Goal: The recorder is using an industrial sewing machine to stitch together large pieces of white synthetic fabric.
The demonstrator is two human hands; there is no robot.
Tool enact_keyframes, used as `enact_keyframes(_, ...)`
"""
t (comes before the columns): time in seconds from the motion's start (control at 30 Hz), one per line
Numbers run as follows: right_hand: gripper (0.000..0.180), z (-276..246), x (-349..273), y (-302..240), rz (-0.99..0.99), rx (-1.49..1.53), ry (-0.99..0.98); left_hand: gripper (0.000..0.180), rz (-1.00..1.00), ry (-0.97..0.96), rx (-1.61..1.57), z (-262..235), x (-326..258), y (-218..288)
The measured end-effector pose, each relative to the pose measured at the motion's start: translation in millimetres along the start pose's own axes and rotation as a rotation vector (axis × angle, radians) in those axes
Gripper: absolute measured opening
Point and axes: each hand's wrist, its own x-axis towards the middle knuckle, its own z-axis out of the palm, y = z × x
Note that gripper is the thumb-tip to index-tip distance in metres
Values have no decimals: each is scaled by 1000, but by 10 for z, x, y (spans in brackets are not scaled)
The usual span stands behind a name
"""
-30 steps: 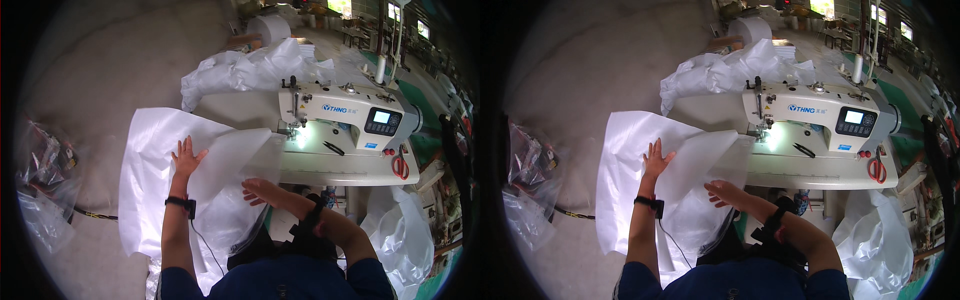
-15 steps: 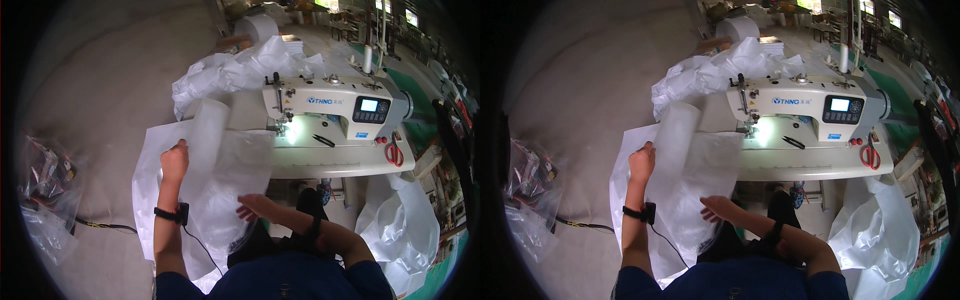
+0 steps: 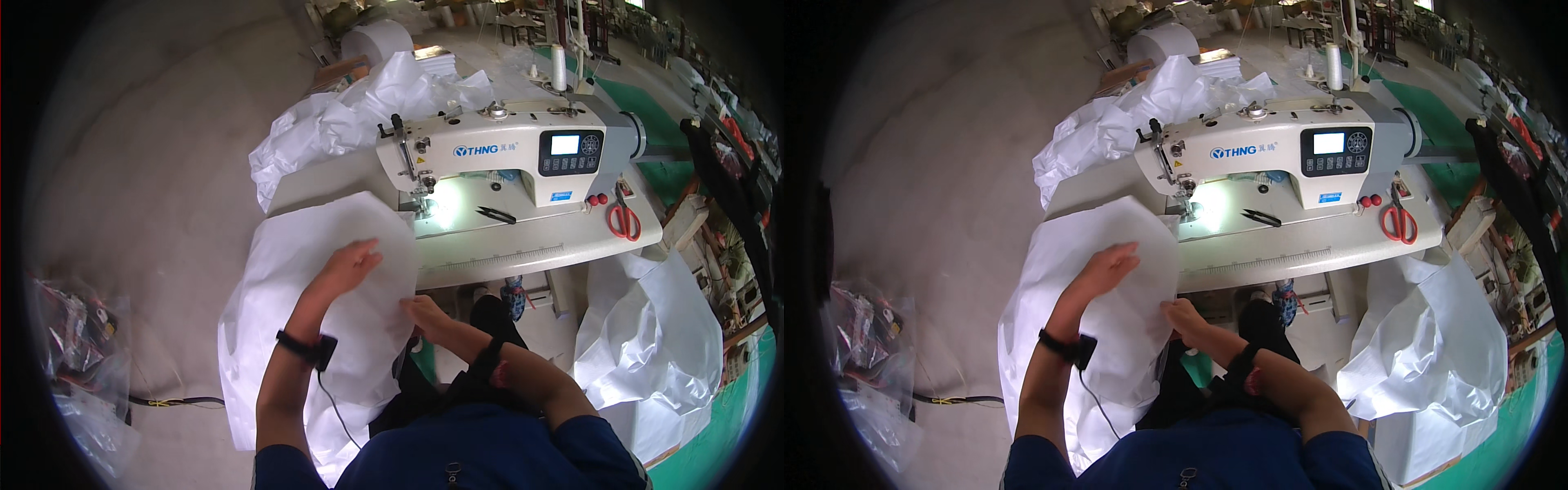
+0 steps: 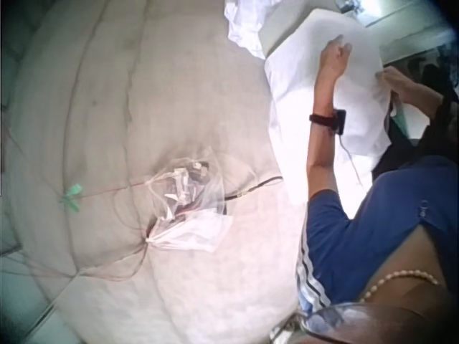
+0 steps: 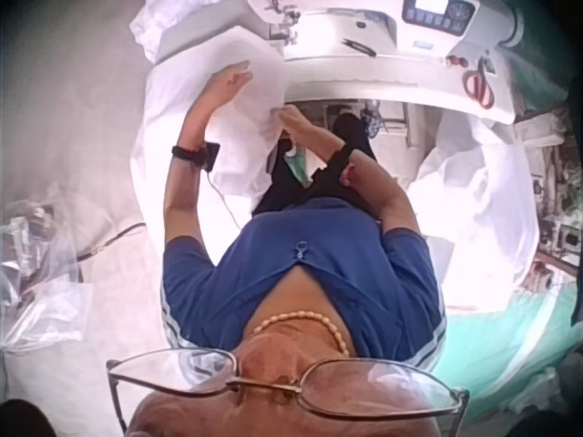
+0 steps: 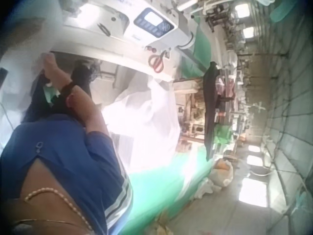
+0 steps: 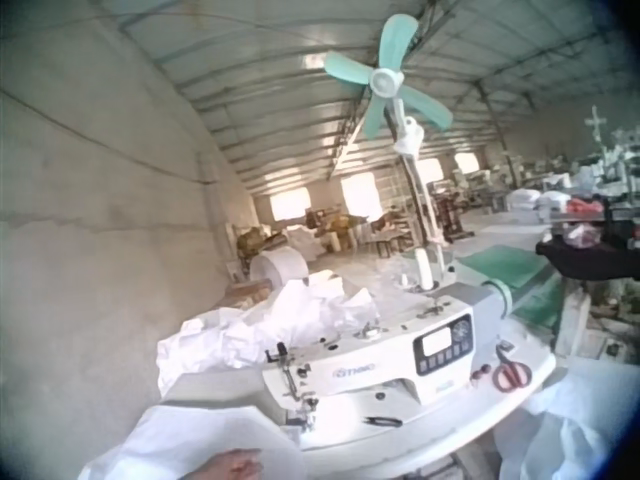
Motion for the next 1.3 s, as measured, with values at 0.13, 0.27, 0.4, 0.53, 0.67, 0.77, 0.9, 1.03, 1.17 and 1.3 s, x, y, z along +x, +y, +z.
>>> enact_keyframes(0.13, 29, 162, 135, 41, 6, 52, 15, 47, 218, 297, 299, 346, 591, -344)
enact_keyframes(0.27, 31, 159, 251, 275, -33, -15, -14, 51, 128, 166, 310, 705, 897, -586)
enact_keyframes(0.4, 32, 264, 48, 389, -156, -333, 97, 48, 193, 321, 319, 901, 796, -636)
enact_keyframes(0.53, 37, 246, 121, 538, -401, -574, 237, 39, 227, 408, -91, 895, 823, -557)
enact_keyframes(0.67, 36, 269, 21, 430, -148, -398, 142, 32, 272, 383, 189, 837, 877, -411)
enact_keyframes(0.77, 37, 122, 84, 506, -193, -445, 135, 23, 215, 406, 372, 746, 1007, -315)
enact_keyframes(0.9, 37, 86, -158, 235, 52, -596, 24, 15, 335, 438, 196, 699, 1138, -606)
enact_keyframes(1.03, 41, -327, 160, 562, -224, -761, 300, 12, 379, 430, 124, 737, 1312, -633)
enact_keyframes(1.17, 46, -349, 297, 533, -170, -279, -63, 20, 251, 430, 185, 654, 1471, -582)
enact_keyframes(1.3, 42, -59, -126, 233, -12, -96, -150, 33, -56, 130, 302, 548, 1647, -417)
